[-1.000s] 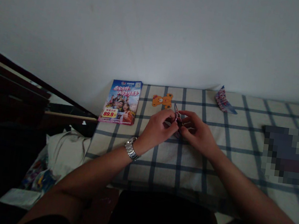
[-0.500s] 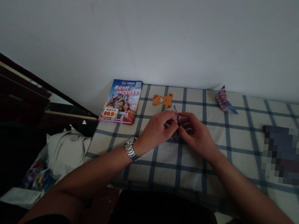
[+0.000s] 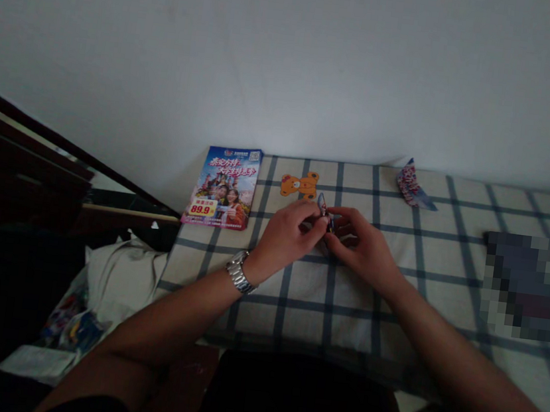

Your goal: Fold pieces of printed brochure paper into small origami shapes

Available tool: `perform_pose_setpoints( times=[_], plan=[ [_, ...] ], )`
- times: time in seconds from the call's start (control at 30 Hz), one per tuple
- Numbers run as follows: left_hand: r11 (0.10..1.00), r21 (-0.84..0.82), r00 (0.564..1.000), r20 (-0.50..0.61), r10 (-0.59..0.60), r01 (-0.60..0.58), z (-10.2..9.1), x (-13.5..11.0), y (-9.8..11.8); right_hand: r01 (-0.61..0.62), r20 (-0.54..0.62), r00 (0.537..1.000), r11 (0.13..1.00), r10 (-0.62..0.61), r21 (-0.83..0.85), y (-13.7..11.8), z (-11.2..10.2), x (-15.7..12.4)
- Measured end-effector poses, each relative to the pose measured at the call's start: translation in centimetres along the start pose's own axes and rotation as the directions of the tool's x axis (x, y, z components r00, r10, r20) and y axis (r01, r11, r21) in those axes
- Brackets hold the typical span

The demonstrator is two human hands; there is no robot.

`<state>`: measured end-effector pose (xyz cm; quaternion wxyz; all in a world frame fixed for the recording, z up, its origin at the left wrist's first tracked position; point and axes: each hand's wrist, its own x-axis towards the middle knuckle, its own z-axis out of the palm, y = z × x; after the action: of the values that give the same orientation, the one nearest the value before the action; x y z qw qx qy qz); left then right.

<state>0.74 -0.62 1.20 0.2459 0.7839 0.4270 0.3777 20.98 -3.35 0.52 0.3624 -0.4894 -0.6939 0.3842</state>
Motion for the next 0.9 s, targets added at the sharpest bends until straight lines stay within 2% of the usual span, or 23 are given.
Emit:
perform_pose_setpoints(
  times=[0.17, 0.47, 0.73, 0.9],
  plan=[
    [1.000, 0.021, 0.998, -0.053, 0.022, -0.021, -0.19, 0.01, 0.24, 0.028, -0.011, 1.000, 0.999, -0.028, -0.022, 0.14, 0.07, 0.02],
    [0.999, 0.033, 0.998, -0.070, 0.004, -0.001, -0.24, 0.00, 0.21, 0.077, -0.024, 0.996, 0.989, -0.081, -0.125, -0.40, 0.08, -0.02],
    [1.000, -0.002, 0.994, -0.104, 0.022, -0.023, -0.18, 0.17, 0.00, 0.097, -0.013, 0.995, 0.981, -0.101, -0.171, -0.26, 0.21, -0.13],
    [1.000, -0.003, 0.995, -0.103, -0.008, 0.008, -0.21, 0.19, 0.06, 0.101, -0.013, 0.994, 0.980, -0.105, -0.174, -0.44, 0.28, -0.16]
  ],
)
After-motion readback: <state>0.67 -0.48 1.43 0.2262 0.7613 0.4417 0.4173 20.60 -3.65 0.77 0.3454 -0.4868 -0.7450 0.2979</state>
